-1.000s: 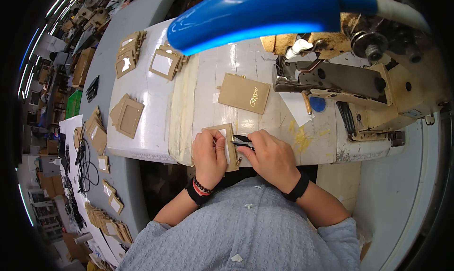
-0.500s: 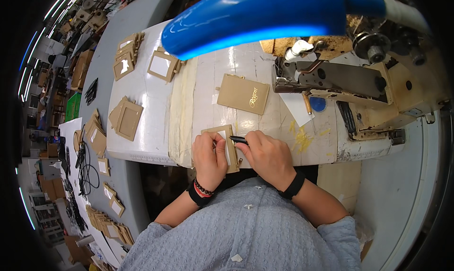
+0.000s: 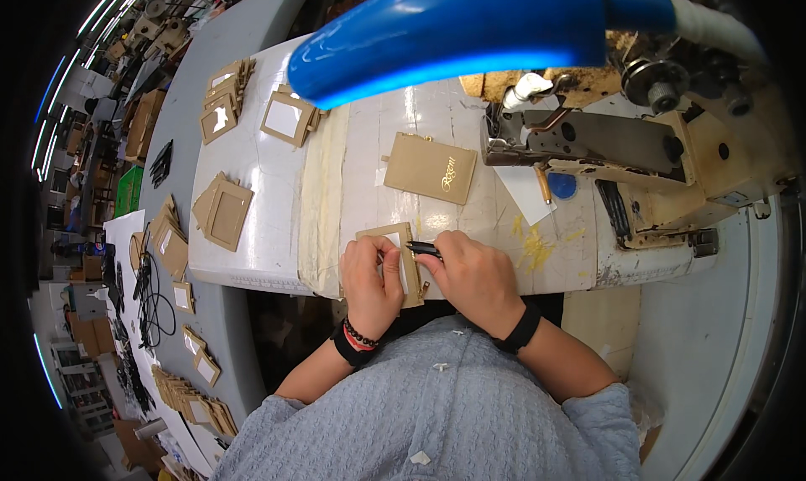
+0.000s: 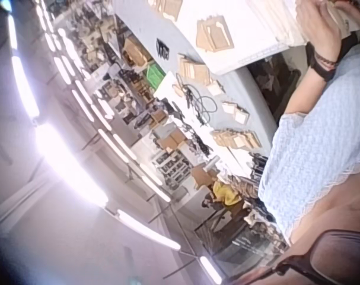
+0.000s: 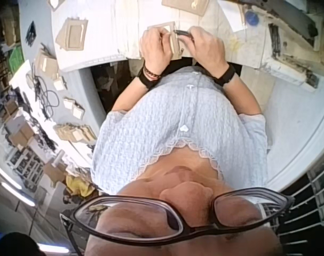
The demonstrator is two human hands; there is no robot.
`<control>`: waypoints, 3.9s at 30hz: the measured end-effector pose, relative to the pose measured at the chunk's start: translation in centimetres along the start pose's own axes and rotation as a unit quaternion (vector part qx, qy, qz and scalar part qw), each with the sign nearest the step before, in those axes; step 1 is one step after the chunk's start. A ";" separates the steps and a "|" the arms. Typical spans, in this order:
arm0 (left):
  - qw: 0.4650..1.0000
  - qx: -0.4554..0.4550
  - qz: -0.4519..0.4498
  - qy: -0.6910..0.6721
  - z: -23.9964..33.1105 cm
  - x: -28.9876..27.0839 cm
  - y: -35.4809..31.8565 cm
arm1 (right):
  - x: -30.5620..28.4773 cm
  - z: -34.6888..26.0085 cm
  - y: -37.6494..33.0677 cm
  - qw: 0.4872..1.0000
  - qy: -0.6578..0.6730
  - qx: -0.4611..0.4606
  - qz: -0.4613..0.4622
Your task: The person inspects a small beige pouch with a gold zipper, then uses scissors to trim threads from the zipper area. They manipulate the zipper pull and examine the pouch before placing it on the table next to other similar pouches.
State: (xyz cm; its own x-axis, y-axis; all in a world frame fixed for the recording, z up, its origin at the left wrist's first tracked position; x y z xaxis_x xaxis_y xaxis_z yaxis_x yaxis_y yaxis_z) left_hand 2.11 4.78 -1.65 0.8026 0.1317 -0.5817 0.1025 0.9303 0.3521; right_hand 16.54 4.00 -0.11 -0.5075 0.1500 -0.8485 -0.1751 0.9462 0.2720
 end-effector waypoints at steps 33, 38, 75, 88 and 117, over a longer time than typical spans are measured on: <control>0.997 0.012 -0.016 0.070 0.2 0.5 -0.3 | 6.4 4.1 2.6 0.741 0.591 0.317 -0.033; 0.998 0.005 -0.016 0.066 0.1 0.5 -0.3 | 6.3 4.1 2.7 0.746 0.589 0.310 -0.028; 0.998 0.050 0.035 -0.004 1.1 -0.7 0.3 | -0.5 -0.5 0.4 0.998 0.051 -0.014 -0.024; 0.998 0.055 0.030 -0.006 1.3 -0.8 0.3 | -0.1 -0.5 0.4 0.999 0.035 -0.013 -0.028; 0.930 -0.006 -0.232 -0.286 0.8 -4.9 2.4 | 1.1 -2.1 2.5 0.954 0.278 -0.045 -0.099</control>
State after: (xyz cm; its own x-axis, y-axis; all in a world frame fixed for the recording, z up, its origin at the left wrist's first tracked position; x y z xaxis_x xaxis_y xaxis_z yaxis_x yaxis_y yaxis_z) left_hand -1.06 6.14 2.64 0.8551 -0.4851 -0.1830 0.5120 0.8458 0.1500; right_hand 13.79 5.96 0.56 -0.8215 -0.2288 -0.5222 -0.3737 0.9078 0.1901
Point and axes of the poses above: each hand's wrist, its own y-axis towards the middle knuckle, its own x-axis out of the palm, z = x × y, the point moved 10 cm from there along y, towards the middle knuckle, and after that the axes turned 7 degrees about -y, right-handed, at the moved point
